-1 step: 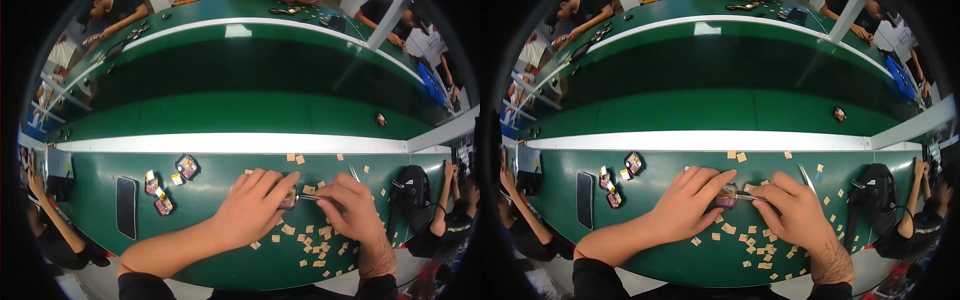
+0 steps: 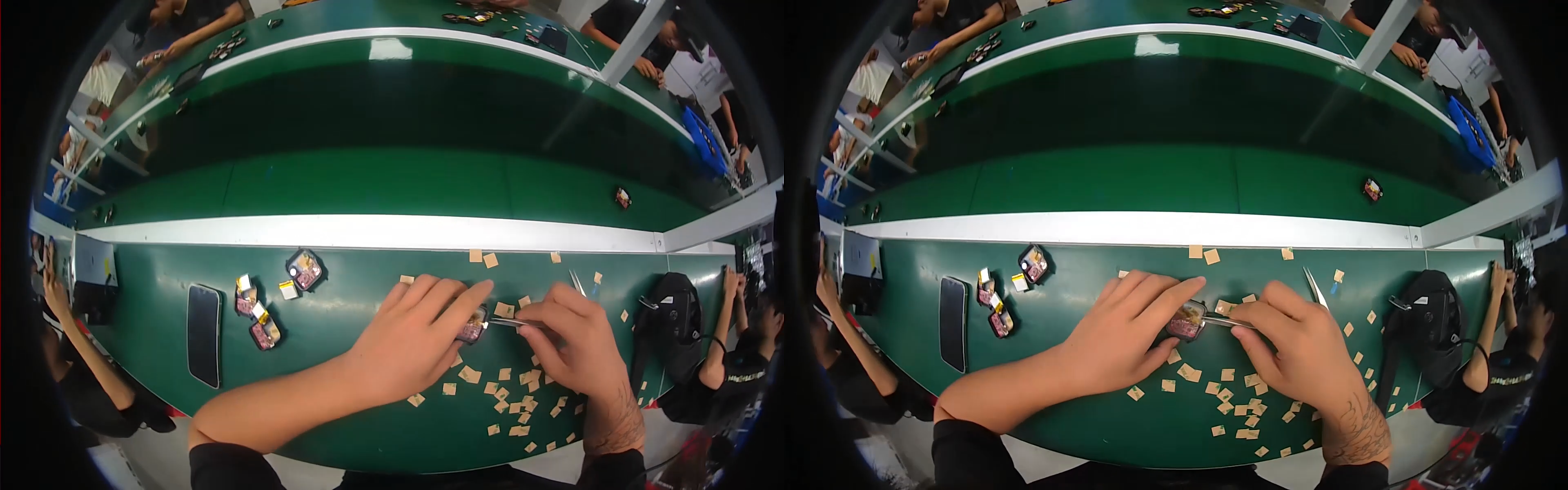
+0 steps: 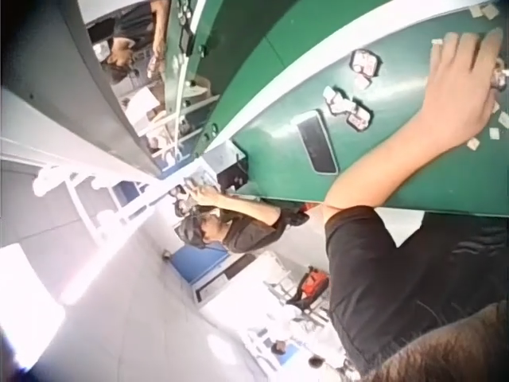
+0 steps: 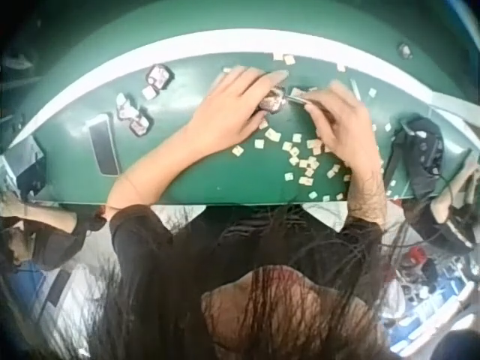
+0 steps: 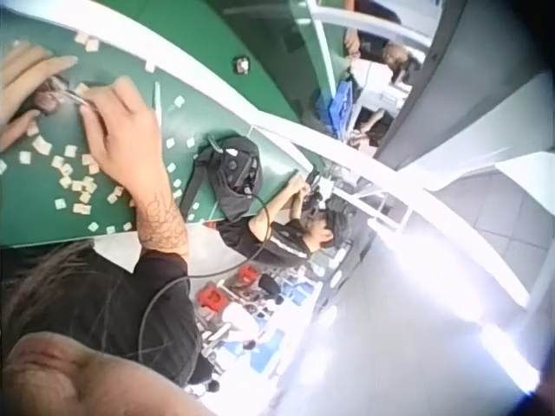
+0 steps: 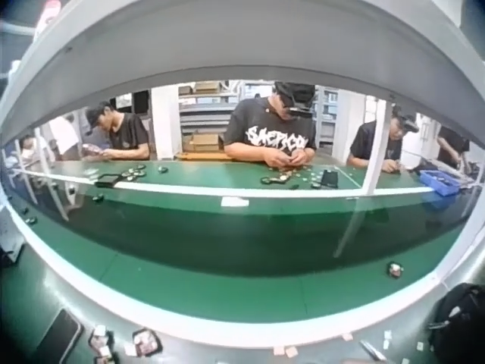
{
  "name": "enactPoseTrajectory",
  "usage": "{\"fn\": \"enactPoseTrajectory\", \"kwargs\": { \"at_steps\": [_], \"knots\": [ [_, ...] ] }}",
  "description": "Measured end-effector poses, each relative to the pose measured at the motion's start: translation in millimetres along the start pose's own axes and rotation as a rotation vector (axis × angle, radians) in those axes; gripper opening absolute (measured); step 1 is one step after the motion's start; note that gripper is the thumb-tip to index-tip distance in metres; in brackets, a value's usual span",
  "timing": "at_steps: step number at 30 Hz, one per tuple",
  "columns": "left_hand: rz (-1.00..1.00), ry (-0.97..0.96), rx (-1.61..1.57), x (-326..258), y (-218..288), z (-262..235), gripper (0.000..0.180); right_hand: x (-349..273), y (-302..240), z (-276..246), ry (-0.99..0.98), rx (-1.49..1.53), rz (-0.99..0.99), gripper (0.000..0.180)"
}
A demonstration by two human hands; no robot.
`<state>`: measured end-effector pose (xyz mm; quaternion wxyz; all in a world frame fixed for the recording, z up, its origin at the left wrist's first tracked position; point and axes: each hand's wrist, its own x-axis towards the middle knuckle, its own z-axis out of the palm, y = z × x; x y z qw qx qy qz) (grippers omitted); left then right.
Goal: Assembling small electronic components by applying adhesive pads to circuit boards and logging production data in a notebook.
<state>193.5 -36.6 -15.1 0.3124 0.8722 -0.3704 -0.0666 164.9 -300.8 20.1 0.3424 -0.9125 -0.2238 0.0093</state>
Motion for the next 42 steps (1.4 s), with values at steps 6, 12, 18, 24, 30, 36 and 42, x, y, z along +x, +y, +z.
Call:
{"fn": "enactPoseTrajectory", "kwargs": {
  "at_steps": [6, 12, 18, 24, 30, 36, 42],
  "knots": [
    [0.012, 0.03, -0.185, -1, -2, 6, 0.084, -4, -11, 5, -0.073, -0.292, 0.035, 0.016],
    [0.011, 0.017, -0.156, 1, 0, 8, 0.082, -3, -25, 13, -0.135, -0.428, -0.043, 0.019],
    [0.045, 0.047, -0.151, -1, 0, 12, 0.08, -5, -30, 15, -0.154, -0.451, -0.022, 0.024],
    [0.023, 0.08, -0.171, -1, 1, 9, 0.08, -5, -12, 22, -0.09, -0.241, 0.027, 0.016],
    [0.027, 0.1, -0.181, 1, -1, 12, 0.084, -7, -6, 26, -0.06, -0.145, 0.056, 0.018],
    [0.008, 0.086, -0.201, 3, -8, 11, 0.08, 4, 16, 25, -0.054, 0.177, 0.14, 0.013],
    [0.024, 0.098, -0.179, 4, -12, 15, 0.08, 1, 21, 28, 0.082, 0.229, 0.279, 0.015]
  ]
}}
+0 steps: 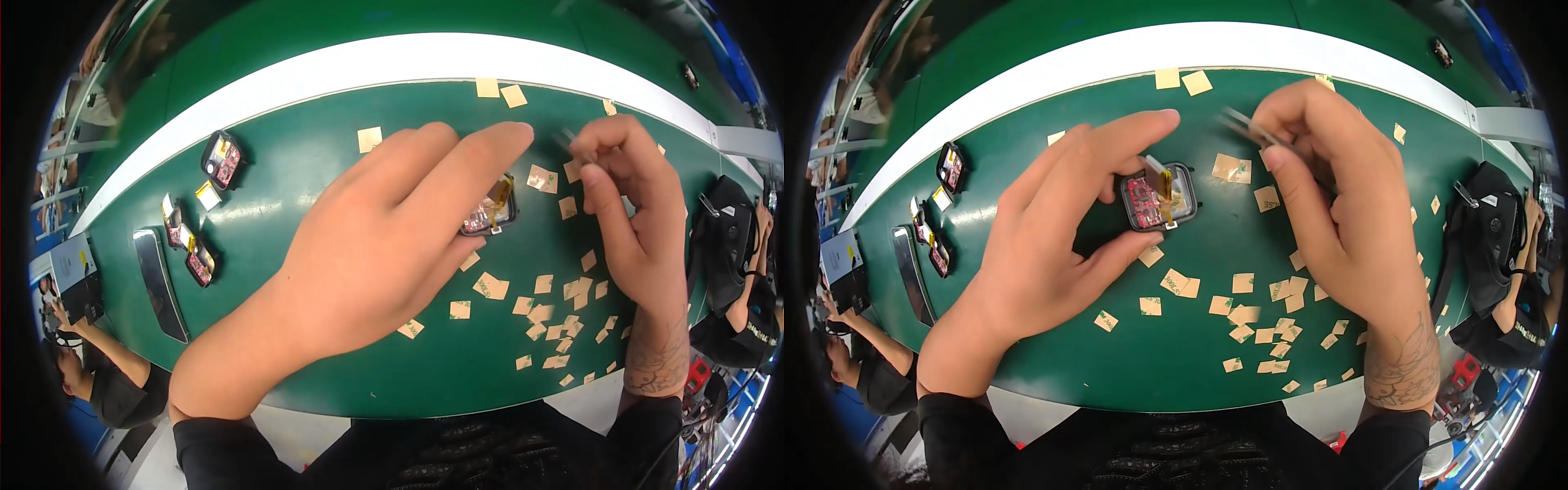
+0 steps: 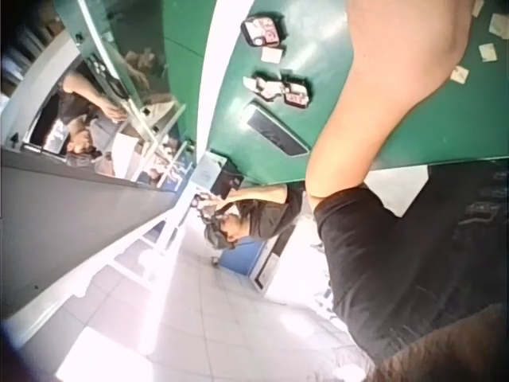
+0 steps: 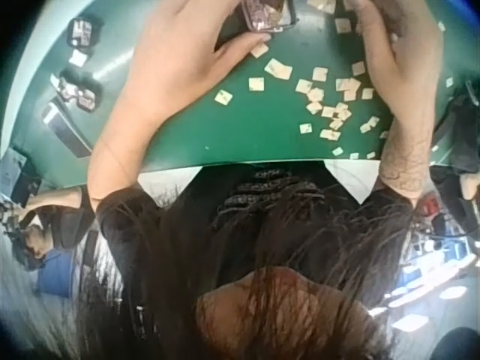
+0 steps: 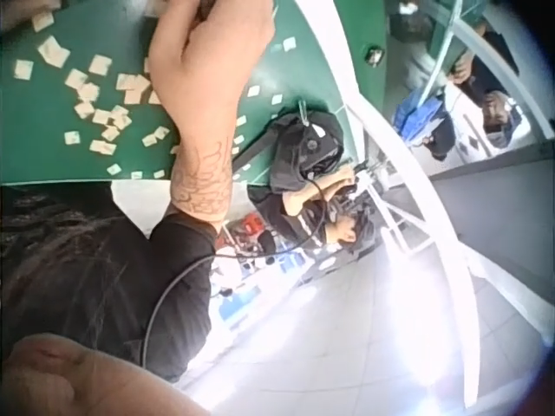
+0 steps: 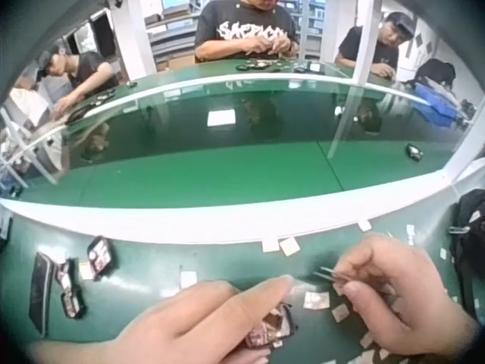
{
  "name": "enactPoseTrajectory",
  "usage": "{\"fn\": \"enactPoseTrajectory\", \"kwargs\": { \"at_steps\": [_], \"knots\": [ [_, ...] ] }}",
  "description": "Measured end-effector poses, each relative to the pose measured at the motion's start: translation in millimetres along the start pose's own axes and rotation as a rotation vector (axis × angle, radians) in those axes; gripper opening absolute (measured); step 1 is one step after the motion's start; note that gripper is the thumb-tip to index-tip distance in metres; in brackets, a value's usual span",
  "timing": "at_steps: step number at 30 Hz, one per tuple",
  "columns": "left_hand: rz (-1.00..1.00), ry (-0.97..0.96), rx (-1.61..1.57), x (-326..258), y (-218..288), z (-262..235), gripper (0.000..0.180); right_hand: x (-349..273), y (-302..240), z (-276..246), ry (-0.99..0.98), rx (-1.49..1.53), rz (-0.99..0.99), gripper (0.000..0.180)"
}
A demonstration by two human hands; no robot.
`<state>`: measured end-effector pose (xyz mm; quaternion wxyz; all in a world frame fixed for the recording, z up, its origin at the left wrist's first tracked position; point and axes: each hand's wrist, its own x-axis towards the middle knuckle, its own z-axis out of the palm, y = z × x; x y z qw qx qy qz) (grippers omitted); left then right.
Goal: Assembling small electronic components by applying adhesive pads to circuit boards and logging production data in a notebook.
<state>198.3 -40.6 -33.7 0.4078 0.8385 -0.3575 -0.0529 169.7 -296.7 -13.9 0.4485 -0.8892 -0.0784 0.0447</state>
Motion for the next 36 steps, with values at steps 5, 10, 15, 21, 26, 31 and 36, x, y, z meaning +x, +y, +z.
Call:
{"fn": "enactPoseTrajectory", "kwargs": {
  "at_steps": [5, 10, 15, 21, 26, 31, 36],
  "knots": [
    [0.014, -0.024, 0.02, -4, 3, 4, 0.086, -2, -11, 10, -0.134, -0.015, -0.122, 0.021],
    [0.06, -0.003, 0.022, -5, 5, 6, 0.09, -4, -4, 20, -0.073, -0.02, -0.229, 0.023],
    [0.043, 0.008, 0.003, -4, 5, 6, 0.09, -3, -8, 16, -0.094, 0.103, -0.119, 0.023],
    [0.037, 0.014, 0.01, -2, 5, 4, 0.09, 0, -10, 6, -0.137, 0.088, -0.115, 0.026],
    [0.005, 0.039, 0.024, -2, 6, -1, 0.088, -3, -9, -8, -0.125, -0.125, -0.271, 0.026],
    [-0.051, 0.059, -0.039, -2, 1, -7, 0.087, -8, -13, 1, -0.088, -0.199, -0.33, 0.028],
    [-0.044, 0.033, -0.026, -4, 3, -9, 0.088, -8, -16, 10, -0.043, -0.34, -0.327, 0.027]
  ]
}}
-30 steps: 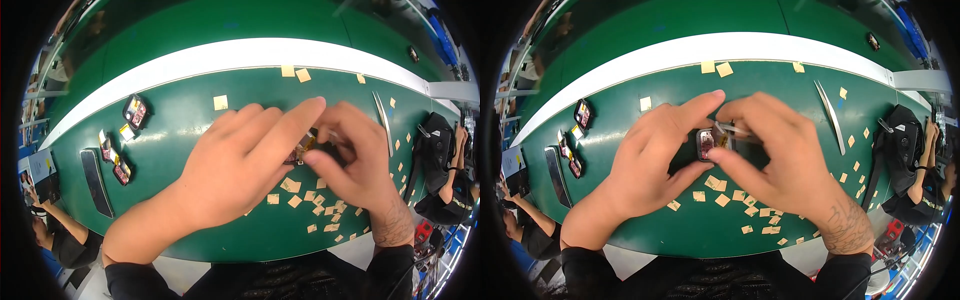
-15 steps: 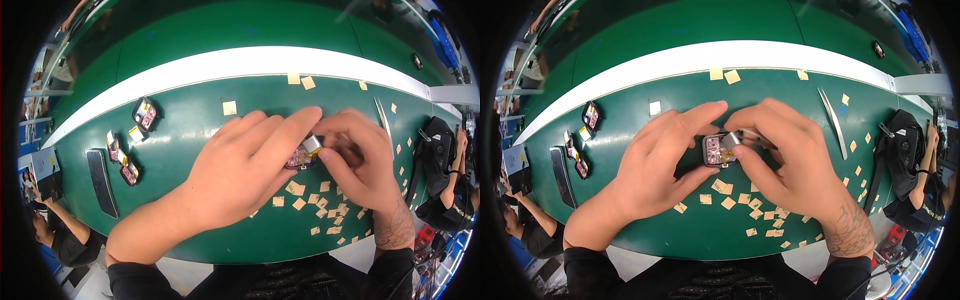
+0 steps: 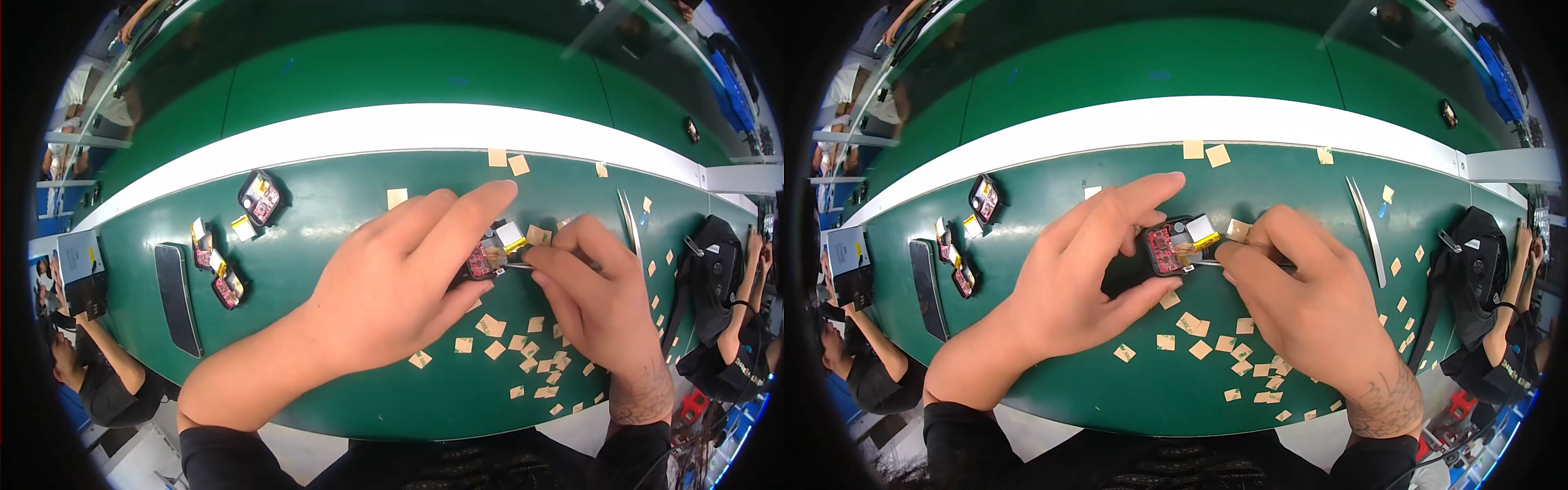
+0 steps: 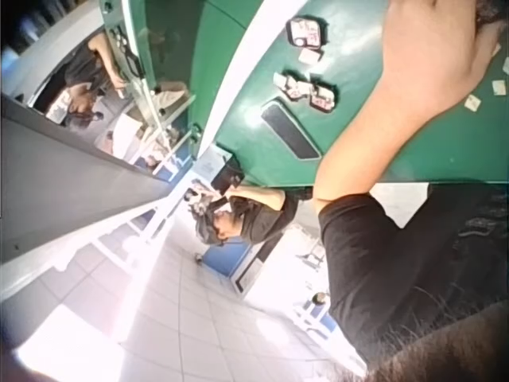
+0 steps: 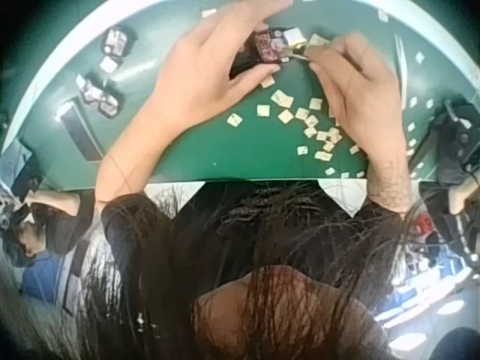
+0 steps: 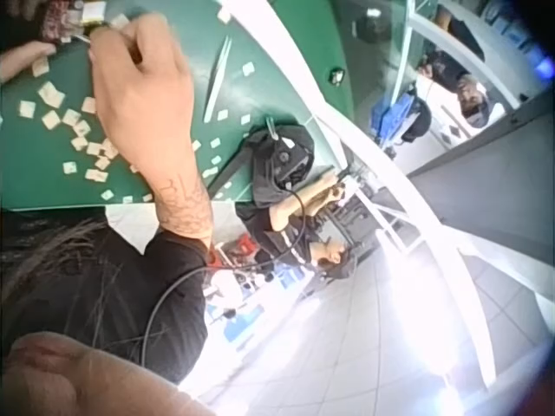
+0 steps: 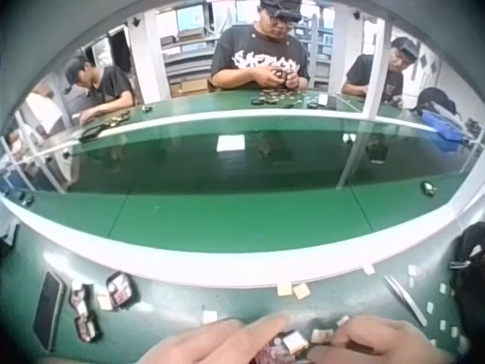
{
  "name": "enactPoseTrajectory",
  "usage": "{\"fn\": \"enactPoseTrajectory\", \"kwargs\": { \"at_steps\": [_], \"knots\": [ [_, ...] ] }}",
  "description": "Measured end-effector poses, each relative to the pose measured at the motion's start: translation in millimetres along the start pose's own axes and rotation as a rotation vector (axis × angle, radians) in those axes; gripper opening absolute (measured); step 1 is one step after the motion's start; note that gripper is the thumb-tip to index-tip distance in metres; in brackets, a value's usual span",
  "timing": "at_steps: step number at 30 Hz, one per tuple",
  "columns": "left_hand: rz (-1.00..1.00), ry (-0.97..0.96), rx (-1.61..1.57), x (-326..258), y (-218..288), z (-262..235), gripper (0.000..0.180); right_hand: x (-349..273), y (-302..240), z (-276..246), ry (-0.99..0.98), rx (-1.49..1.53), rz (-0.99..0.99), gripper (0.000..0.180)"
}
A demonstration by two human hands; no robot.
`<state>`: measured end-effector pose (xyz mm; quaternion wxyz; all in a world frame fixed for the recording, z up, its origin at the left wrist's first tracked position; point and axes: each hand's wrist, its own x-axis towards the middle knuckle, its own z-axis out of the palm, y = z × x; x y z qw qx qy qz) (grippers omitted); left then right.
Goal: Assembling small electronic components by applying adhesive pads to circuit boards and logging production data in a notebook.
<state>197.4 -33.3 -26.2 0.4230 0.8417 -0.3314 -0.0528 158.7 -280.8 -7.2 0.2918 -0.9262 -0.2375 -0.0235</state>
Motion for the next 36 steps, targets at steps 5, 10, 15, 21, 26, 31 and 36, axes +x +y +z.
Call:
{"fn": "enactPoseTrajectory", "kwargs": {
  "at_steps": [5, 10, 15, 21, 26, 31, 36],
  "knots": [
    [0.006, 0.005, -0.005, 1, -2, 1, 0.088, -1, -4, -4, -0.027, -0.124, 0.018, 0.027],
    [0.039, -0.012, 0.023, 1, -3, 3, 0.088, -1, -4, -3, -0.007, -0.274, -0.044, 0.03],
    [0.049, -0.026, 0.03, 2, 1, 3, 0.086, -4, -3, 2, 0.007, -0.257, -0.089, 0.034],
    [0.034, -0.02, 0.028, 2, 0, 2, 0.083, -3, 8, -2, 0.038, -0.057, 0.001, 0.024],
    [0.078, -0.005, 0.028, 3, 0, 3, 0.08, 4, 13, -7, 0.126, 0.027, 0.138, 0.017],
    [0.087, -0.014, 0.065, 3, 1, 2, 0.077, 2, 21, 1, 0.113, -0.106, 0.103, 0.023],
    [0.126, -0.018, 0.091, 2, 1, 4, 0.075, 2, 11, 2, 0.161, -0.209, 0.054, 0.028]
  ]
}}
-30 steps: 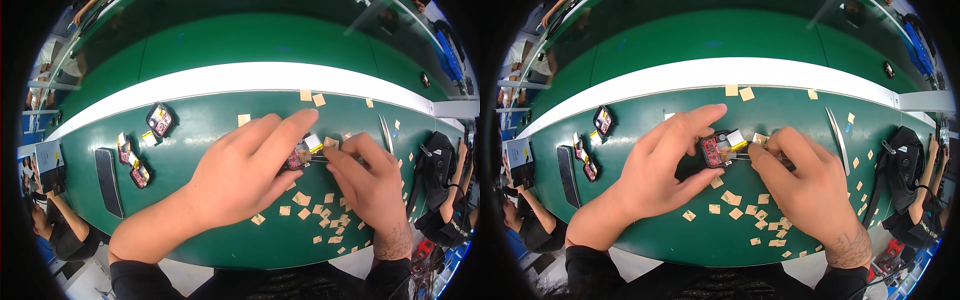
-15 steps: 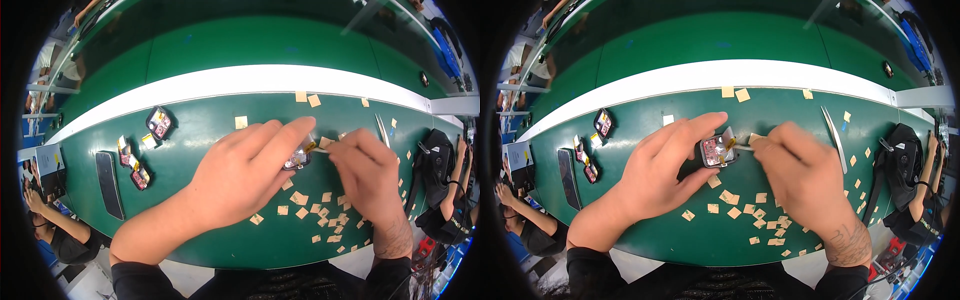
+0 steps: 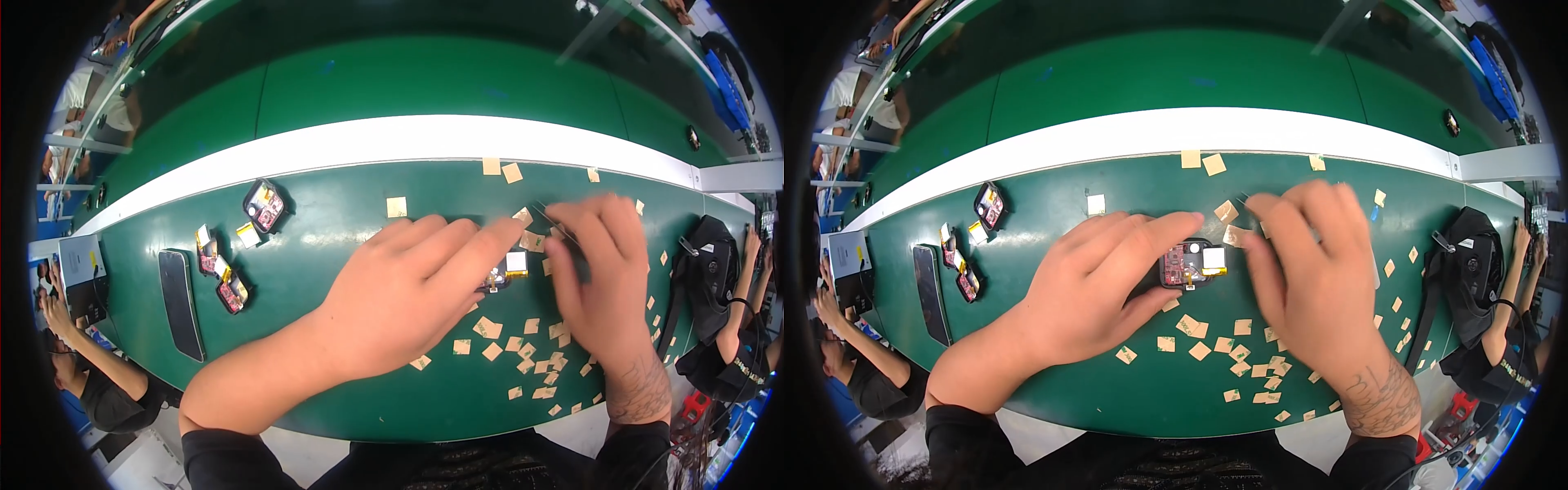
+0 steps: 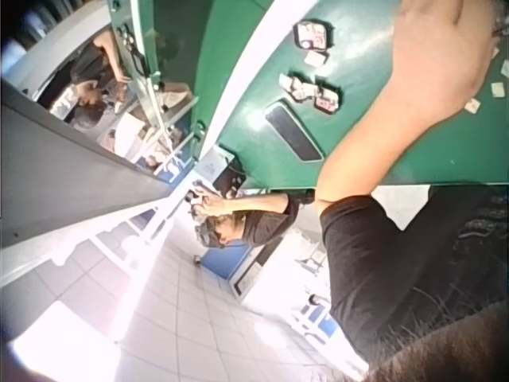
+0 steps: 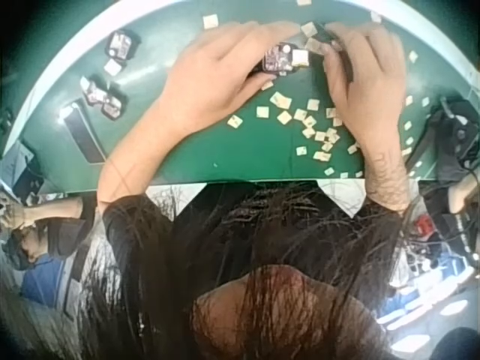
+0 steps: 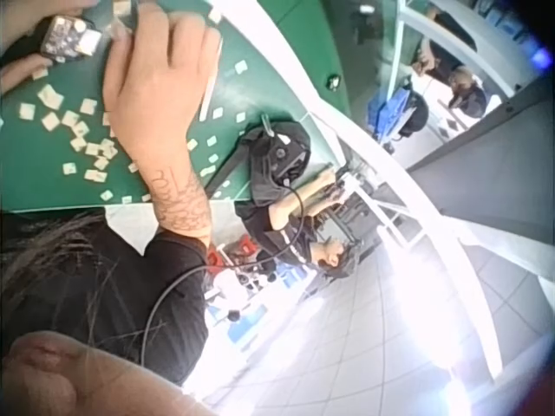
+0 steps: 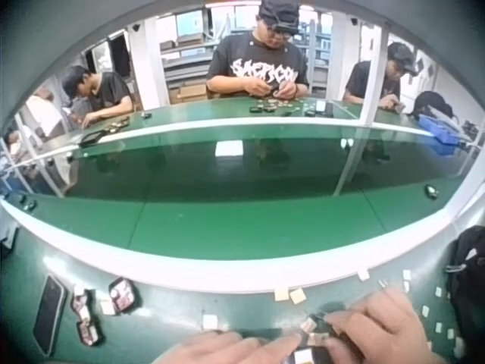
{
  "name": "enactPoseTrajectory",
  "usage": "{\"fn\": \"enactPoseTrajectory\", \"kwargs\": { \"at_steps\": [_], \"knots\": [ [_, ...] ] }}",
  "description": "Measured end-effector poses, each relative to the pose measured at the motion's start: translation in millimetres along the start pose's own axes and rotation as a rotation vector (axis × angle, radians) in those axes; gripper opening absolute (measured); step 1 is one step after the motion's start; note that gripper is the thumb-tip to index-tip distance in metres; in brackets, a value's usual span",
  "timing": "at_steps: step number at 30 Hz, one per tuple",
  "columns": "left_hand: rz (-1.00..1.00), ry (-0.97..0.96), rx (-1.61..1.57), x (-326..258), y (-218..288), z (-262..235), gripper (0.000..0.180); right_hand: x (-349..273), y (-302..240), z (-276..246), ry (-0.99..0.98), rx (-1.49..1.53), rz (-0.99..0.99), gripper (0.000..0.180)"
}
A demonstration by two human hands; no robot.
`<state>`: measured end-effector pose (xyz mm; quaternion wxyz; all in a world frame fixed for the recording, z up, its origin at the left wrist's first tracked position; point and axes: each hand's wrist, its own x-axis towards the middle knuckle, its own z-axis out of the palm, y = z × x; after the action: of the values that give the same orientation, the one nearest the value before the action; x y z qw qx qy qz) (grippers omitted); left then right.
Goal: Assembling small electronic components by applying adhesive pads to circuit boards and logging production data in a notebook.
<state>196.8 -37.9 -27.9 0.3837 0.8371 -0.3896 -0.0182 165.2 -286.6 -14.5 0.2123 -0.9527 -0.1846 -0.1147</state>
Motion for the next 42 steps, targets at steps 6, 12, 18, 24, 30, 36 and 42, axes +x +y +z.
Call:
{"fn": "enactPoseTrajectory", "kwargs": {
  "at_steps": [6, 12, 18, 24, 30, 36, 42],
  "knots": [
    [0.028, -0.002, 0.017, -2, 0, 3, 0.067, -6, -12, 9, -0.149, 0.193, -0.015, 0.03],
    [0.044, -0.034, 0.033, -1, -1, 2, 0.048, -6, -13, 7, -0.092, 0.386, 0.095, 0.026],
    [0.097, -0.105, 0.096, -5, -5, -1, 0.032, 1, -2, -7, -0.226, 0.519, 0.086, 0.027],
    [0.188, -0.073, 0.231, -6, -3, 1, 0.031, 6, 5, -19, -0.313, 0.57, 0.065, 0.03],
    [0.231, -0.051, 0.322, -8, 0, 2, 0.029, 2, -3, -12, -0.237, 0.436, 0.037, 0.03],
    [0.24, -0.044, 0.343, -8, 0, 3, 0.027, -5, -15, -6, -0.214, 0.322, -0.05, 0.028],
    [0.221, -0.067, 0.316, -8, -2, 2, 0.028, -8, -19, 3, -0.199, 0.363, -0.022, 0.03]
  ]
}}
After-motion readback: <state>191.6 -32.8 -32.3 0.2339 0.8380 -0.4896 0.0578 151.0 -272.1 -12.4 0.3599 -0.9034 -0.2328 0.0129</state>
